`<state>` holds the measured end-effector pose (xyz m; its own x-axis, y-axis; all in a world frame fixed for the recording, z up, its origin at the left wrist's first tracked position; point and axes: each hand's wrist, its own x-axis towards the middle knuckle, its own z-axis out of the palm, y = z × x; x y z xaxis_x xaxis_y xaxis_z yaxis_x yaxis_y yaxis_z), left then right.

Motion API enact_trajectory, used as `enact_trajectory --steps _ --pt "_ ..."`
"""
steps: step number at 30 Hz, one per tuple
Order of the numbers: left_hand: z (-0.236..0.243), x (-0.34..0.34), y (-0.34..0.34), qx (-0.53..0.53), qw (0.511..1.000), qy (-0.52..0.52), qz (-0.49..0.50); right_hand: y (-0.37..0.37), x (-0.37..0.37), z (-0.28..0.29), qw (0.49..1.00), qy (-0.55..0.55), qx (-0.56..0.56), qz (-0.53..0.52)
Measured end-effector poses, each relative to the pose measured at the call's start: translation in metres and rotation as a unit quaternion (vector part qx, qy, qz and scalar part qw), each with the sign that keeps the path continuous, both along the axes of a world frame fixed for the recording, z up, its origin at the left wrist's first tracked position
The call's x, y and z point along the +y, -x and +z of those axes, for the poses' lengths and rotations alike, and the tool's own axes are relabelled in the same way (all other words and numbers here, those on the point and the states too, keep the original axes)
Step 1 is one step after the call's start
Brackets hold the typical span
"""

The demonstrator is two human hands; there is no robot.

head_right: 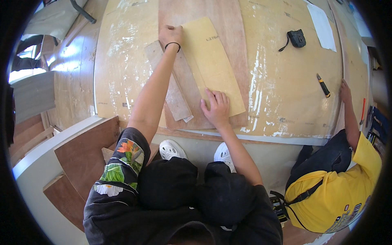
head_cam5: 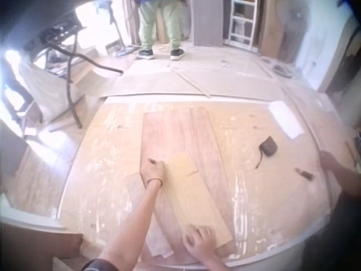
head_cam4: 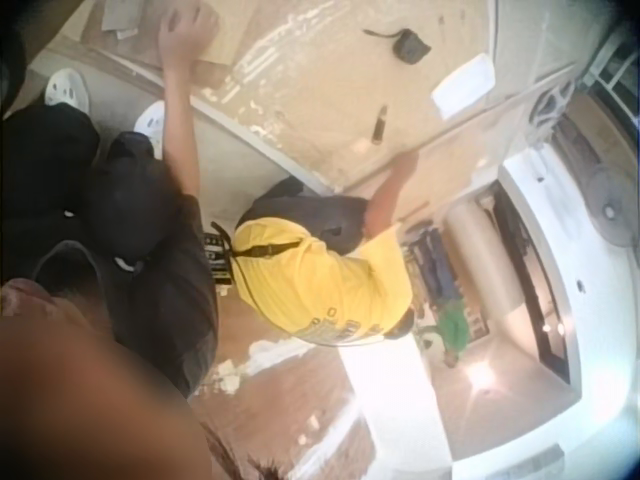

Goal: The person kneels on the floor and uses a utility knife to cut a thin wooden strip along a larger plywood sheet. They repeatedly measure, align, and cut the strip, then place it on the sheet. Another person works nearby on the same floor area.

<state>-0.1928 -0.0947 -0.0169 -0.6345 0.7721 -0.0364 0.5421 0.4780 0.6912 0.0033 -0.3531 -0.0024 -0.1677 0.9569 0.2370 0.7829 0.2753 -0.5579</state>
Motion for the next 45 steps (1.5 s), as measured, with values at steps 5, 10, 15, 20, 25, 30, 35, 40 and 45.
enact_trajectory --steps 5,10,15,20,25,30,35,40,45 --pt "0.001 0.003 0.007 -0.013 1.000 0.009 -0.015 -0.001 0.001 0.001 1.000 -0.005 0.020 -0.007" --pt "0.008 0.000 0.007 -0.028 0.998 -0.047 -0.025 -0.001 0.001 0.002 1.000 0.006 0.011 -0.011" --pt "0.017 -0.009 0.004 0.036 0.994 -0.099 -0.042 -0.002 0.000 0.002 1.000 0.018 0.007 -0.008" --pt "0.018 -0.010 0.002 0.063 0.985 -0.142 -0.077 -0.001 0.001 0.002 1.000 0.016 0.002 -0.007" --pt "0.006 -0.002 0.012 -0.007 0.987 -0.116 -0.107 -0.001 0.002 0.001 1.000 0.004 0.007 -0.012" --pt "0.036 -0.010 0.033 -0.395 0.909 -0.070 -0.113 0.001 0.001 0.005 0.999 0.050 -0.006 -0.012" --pt "0.153 -0.069 0.046 -0.341 0.851 -0.364 -0.164 0.002 0.004 0.018 0.998 0.029 -0.055 0.016" --pt "0.287 -0.172 0.084 -0.253 0.884 -0.382 -0.098 -0.012 0.010 0.031 0.977 0.186 0.062 0.083" --pt "0.352 -0.301 0.130 -0.099 0.887 -0.435 -0.116 -0.005 0.025 0.058 0.936 0.299 0.111 0.149"
